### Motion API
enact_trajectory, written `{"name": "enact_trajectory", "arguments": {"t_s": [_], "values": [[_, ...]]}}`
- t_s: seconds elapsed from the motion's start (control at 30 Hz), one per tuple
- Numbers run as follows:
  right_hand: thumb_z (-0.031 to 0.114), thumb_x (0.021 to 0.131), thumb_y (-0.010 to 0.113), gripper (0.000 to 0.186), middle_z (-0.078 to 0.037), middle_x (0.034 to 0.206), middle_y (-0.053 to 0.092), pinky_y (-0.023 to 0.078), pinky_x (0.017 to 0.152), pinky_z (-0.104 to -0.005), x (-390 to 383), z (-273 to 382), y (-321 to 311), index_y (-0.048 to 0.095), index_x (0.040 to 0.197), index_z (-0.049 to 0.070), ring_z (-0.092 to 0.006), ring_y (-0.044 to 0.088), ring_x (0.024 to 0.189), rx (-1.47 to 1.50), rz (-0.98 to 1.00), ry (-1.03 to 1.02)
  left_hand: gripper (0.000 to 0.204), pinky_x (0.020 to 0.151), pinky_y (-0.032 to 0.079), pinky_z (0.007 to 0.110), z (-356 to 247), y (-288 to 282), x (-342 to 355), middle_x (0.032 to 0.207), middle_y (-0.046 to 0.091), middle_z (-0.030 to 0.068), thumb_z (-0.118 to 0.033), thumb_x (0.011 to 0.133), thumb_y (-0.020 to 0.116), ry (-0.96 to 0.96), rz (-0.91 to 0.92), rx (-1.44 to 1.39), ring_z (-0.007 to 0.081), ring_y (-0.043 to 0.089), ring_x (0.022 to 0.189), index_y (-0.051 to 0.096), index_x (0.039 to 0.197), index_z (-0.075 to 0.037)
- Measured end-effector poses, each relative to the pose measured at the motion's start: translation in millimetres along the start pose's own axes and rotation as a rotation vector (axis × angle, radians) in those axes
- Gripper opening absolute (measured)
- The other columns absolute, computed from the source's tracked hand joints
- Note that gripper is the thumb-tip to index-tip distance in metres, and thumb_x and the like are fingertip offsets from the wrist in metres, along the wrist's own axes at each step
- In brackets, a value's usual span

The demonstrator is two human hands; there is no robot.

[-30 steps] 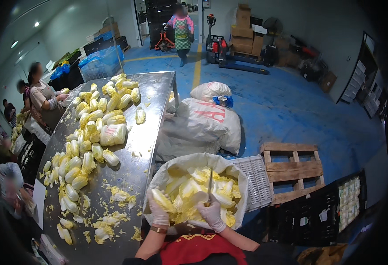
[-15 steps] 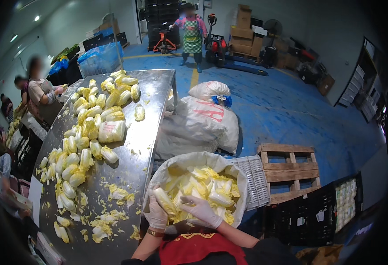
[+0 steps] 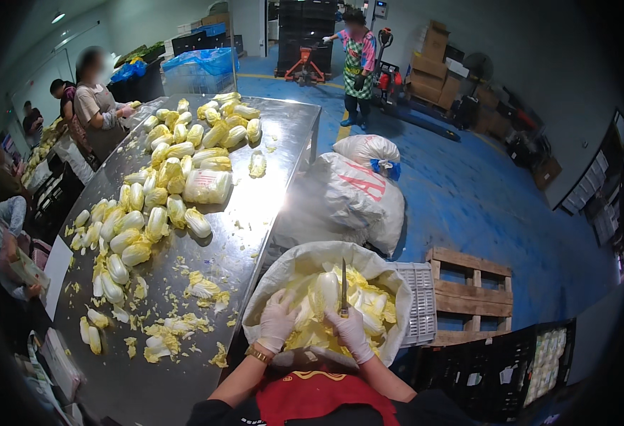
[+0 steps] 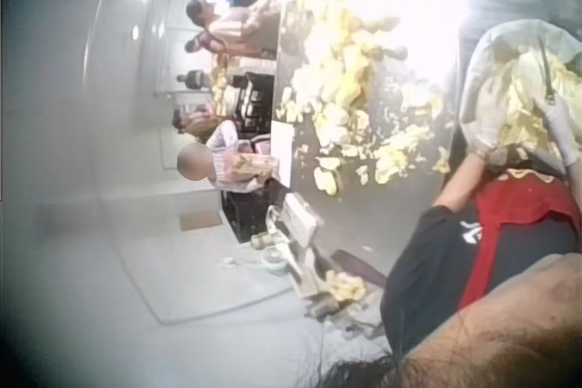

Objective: The person repeatedly cuts the base of napa cabbage heads using a knife and places them on a metal table. The person wears gloves and a red apron while working at a food preparation station.

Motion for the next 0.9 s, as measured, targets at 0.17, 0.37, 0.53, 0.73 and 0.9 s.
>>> {"name": "enact_trajectory", "arguments": {"t_s": [0.17, 0.37, 0.53, 0.73, 0.9], "values": [[0.025, 0.083, 0.073, 0.038, -0.004, 0.074, 0.065, 0.042, 0.050, -0.0232, -8, -2, -3, 0.062, 0.109, 0.000, -0.0072, 0.053, 0.055, -0.203, 0.026, -0.039, 0.030, 0.077, 0.050, 0.029, -5, -15, -1, 0.108, 0.065, 0.0088, -0.031, 0.092, 0.061, -0.660, 0.452, -0.464, 0.0157, 0.062, 0.097, 0.069, 0.106, -0.005], [0.027, 0.081, 0.076, 0.055, -0.008, 0.093, 0.068, 0.051, 0.069, -0.0258, -15, -21, 9, 0.057, 0.126, 0.002, -0.0109, 0.061, 0.075, -0.353, 0.124, -0.222, 0.059, 0.082, 0.052, 0.027, -25, -10, -22, 0.127, 0.055, 0.0034, -0.029, 0.095, 0.058, -0.650, 0.534, -1.683, 0.0138, 0.058, 0.108, 0.032, 0.142, -0.004], [0.024, 0.080, 0.076, 0.056, -0.009, 0.099, 0.068, 0.050, 0.079, -0.0260, -22, 1, 30, 0.057, 0.128, 0.002, -0.0120, 0.062, 0.086, -0.500, 0.280, -0.228, 0.046, 0.087, 0.050, 0.026, 9, 5, -30, 0.122, 0.057, 0.0051, -0.027, 0.095, 0.057, -0.664, 0.438, -1.480, 0.0140, 0.056, 0.112, 0.046, 0.133, -0.004], [0.013, 0.087, 0.065, 0.038, -0.006, 0.098, 0.067, 0.041, 0.050, -0.0223, -22, -17, 21, 0.058, 0.122, -0.001, -0.0080, 0.053, 0.057, -0.213, 0.171, 0.002, 0.046, 0.074, 0.055, 0.031, 34, -46, -36, 0.108, 0.061, 0.0110, -0.029, 0.095, 0.055, -0.710, 0.027, -1.890, 0.0198, 0.063, 0.089, 0.045, 0.133, -0.004], [0.012, 0.088, 0.064, 0.037, -0.007, 0.092, 0.066, 0.026, 0.036, -0.0216, -2, -50, 8, 0.057, 0.121, -0.003, -0.0054, 0.035, 0.037, -0.260, 0.168, 0.082, 0.048, 0.066, 0.059, 0.039, 168, -114, -70, 0.105, 0.062, 0.0119, -0.037, 0.090, 0.060, -0.583, -0.549, -1.841, 0.0234, 0.065, 0.081, 0.051, 0.126, -0.005]]}}
Point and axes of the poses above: each hand's wrist, its own x-axis towards the middle knuckle, its own y-axis out of the palm, z = x × y, the point moved 2 cm from there along x, towards the middle knuckle
